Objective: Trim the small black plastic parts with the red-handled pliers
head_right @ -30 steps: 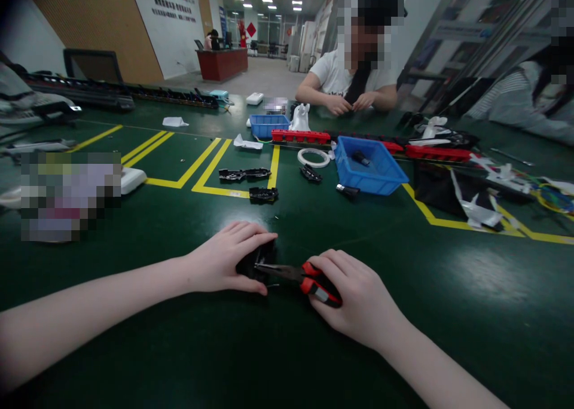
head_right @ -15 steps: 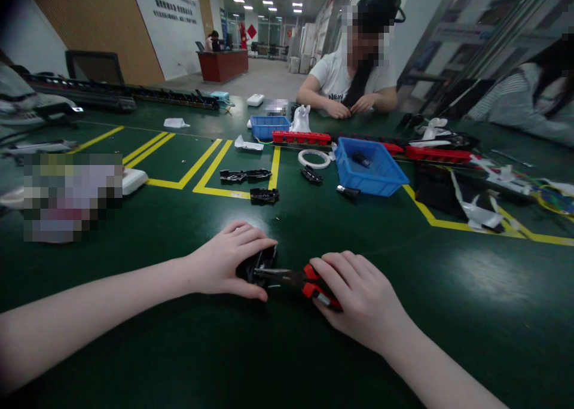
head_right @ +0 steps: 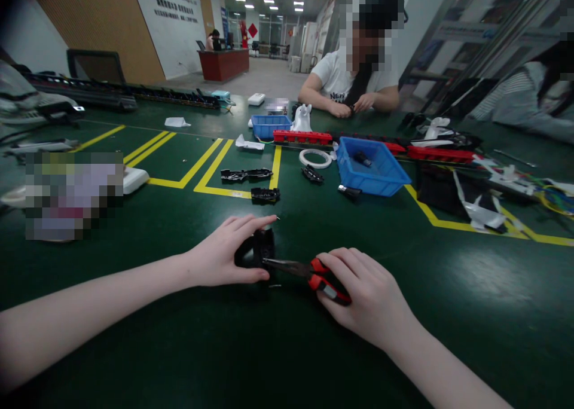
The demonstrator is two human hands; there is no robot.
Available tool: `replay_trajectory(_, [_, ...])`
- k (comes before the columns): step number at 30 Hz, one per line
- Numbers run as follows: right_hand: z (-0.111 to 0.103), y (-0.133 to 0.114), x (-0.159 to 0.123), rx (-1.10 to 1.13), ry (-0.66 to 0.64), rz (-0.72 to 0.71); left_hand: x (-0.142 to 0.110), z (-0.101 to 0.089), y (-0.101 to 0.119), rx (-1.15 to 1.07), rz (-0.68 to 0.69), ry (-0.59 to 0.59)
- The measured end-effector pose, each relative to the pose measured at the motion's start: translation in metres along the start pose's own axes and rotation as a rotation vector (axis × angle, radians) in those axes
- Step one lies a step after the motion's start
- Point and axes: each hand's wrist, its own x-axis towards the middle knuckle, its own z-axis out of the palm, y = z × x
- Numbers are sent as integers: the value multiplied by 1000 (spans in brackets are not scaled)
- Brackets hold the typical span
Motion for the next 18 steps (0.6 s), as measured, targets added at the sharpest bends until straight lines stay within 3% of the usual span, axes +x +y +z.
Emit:
replay_trajectory(9, [0,2,-1,-2,0,33,6,0,-8,-101,-126,-19])
replay_trajectory(18, [1,3,1,4,-27,67,4,1,-10,-77,8,-136])
